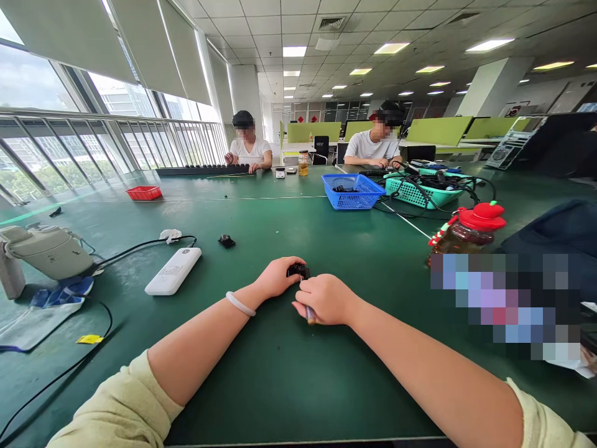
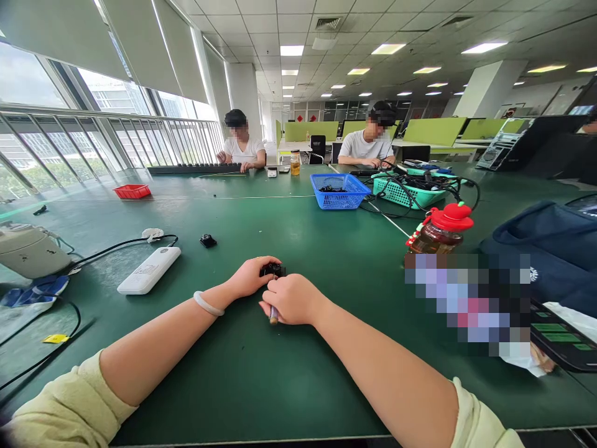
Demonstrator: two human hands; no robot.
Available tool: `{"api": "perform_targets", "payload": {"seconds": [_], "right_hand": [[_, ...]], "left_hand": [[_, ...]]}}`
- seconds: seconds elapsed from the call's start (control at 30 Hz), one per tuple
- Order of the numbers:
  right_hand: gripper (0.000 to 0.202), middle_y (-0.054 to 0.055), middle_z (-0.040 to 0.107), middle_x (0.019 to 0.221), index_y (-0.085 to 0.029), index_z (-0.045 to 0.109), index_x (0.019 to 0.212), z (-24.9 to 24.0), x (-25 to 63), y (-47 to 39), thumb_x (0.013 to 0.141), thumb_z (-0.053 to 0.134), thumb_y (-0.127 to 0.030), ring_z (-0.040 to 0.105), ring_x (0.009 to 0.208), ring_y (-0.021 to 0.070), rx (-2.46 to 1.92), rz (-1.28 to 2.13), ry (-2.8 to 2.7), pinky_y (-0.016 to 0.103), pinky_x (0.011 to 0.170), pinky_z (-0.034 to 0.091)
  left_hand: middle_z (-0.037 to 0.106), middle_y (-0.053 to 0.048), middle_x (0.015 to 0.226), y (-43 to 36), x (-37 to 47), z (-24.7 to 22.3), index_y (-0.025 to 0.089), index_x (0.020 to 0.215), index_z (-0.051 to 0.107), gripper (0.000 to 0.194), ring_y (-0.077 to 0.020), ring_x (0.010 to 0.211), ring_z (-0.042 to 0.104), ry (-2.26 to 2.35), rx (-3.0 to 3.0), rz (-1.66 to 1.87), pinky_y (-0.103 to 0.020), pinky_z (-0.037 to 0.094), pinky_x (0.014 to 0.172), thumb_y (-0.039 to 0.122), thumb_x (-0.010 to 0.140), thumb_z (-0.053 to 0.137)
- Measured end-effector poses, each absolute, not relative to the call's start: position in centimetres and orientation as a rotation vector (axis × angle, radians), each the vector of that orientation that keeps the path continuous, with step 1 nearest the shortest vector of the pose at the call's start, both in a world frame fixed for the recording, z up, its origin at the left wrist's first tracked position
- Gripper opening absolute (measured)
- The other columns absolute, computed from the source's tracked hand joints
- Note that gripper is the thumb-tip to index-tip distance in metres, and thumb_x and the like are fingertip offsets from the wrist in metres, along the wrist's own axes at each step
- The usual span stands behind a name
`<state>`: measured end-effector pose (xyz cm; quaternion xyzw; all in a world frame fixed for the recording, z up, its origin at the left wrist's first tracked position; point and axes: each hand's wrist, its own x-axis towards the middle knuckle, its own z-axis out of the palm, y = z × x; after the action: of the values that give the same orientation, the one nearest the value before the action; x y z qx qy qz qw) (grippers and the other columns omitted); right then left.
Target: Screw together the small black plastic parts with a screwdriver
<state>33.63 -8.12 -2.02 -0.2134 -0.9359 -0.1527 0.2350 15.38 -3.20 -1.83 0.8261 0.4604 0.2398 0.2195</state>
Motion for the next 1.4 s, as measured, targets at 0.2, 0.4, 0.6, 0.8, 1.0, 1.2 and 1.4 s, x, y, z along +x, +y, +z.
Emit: {"api": "perform_targets", "payload": {"seconds": [0.2,0.4,0.6,0.8,1.0,1.2,1.4], "right_hand": [[0.037,-0.001,0.054,0.059,-0.021,0.059,0.062,-1.0,36.0,-6.8,0.095,0.047,-0.035,0.046,0.053,0.0109,-0.773,0.244,-2.162,0.024,0.055,0.036],[0.046,-0.002,0.051,0.053,-0.021,0.058,0.061,-1.8,36.2,-5.9,0.097,0.044,-0.046,0.048,0.05,0.0124,-0.972,0.558,-1.842,0.026,0.053,0.037],[0.039,0.001,0.055,0.061,-0.022,0.061,0.066,-1.4,35.7,-6.5,0.097,0.045,-0.039,0.047,0.055,0.0126,-0.649,-0.016,-2.3,0.026,0.055,0.035],[0.035,0.0,0.052,0.06,-0.021,0.059,0.065,-1.4,35.6,-6.5,0.096,0.045,-0.03,0.043,0.053,0.0117,-0.616,-0.203,-2.291,0.025,0.054,0.032],[0.041,0.0,0.053,0.058,-0.021,0.061,0.066,-2.1,36.0,-5.5,0.093,0.048,-0.05,0.048,0.054,0.0132,-1.013,0.373,-1.787,0.026,0.054,0.038],[0.046,-0.007,0.04,0.046,-0.02,0.06,0.068,-2.2,36.7,-3.5,0.07,0.068,-0.065,0.032,0.038,0.0074,-1.147,1.029,-1.138,0.023,0.039,0.024],[0.045,-0.009,0.046,0.05,-0.022,0.048,0.071,-0.9,37.2,-3.8,0.061,0.083,-0.049,0.034,0.041,0.0053,-0.928,1.104,-1.041,0.019,0.038,0.024]], "left_hand": [[0.071,-0.004,0.115,-3.4,15.5,-1.4,0.022,0.113,0.066,0.032,-0.0221,0.104,0.065,1.262,2.278,0.638,-0.036,0.049,0.097,0.026,0.082,0.064],[0.071,-0.004,0.114,-3.2,15.4,-1.7,0.022,0.116,0.065,0.034,-0.0226,0.102,0.065,1.257,2.294,0.638,-0.037,0.049,0.096,0.029,0.083,0.064],[0.071,-0.005,0.115,-3.2,15.3,-1.9,0.021,0.122,0.062,0.041,-0.0212,0.101,0.066,1.248,2.284,0.674,-0.035,0.05,0.096,0.024,0.081,0.063],[0.071,-0.006,0.114,-3.2,15.3,-2.1,0.021,0.128,0.057,0.049,-0.0223,0.102,0.066,1.264,2.26,0.684,-0.037,0.05,0.096,0.024,0.08,0.064],[0.07,-0.005,0.117,-3.3,15.3,-2.1,0.025,0.147,0.037,0.071,-0.022,0.108,0.065,1.214,2.215,0.721,-0.038,0.049,0.101,0.025,0.08,0.064],[0.07,-0.004,0.116,-3.5,15.2,-2.0,0.025,0.147,0.036,0.075,-0.021,0.105,0.065,1.198,2.266,0.687,-0.036,0.05,0.097,0.023,0.078,0.062],[0.069,-0.004,0.117,-3.4,15.0,-2.1,0.025,0.148,0.036,0.076,-0.0206,0.107,0.065,1.211,2.262,0.673,-0.035,0.049,0.099,0.022,0.077,0.064]]}}
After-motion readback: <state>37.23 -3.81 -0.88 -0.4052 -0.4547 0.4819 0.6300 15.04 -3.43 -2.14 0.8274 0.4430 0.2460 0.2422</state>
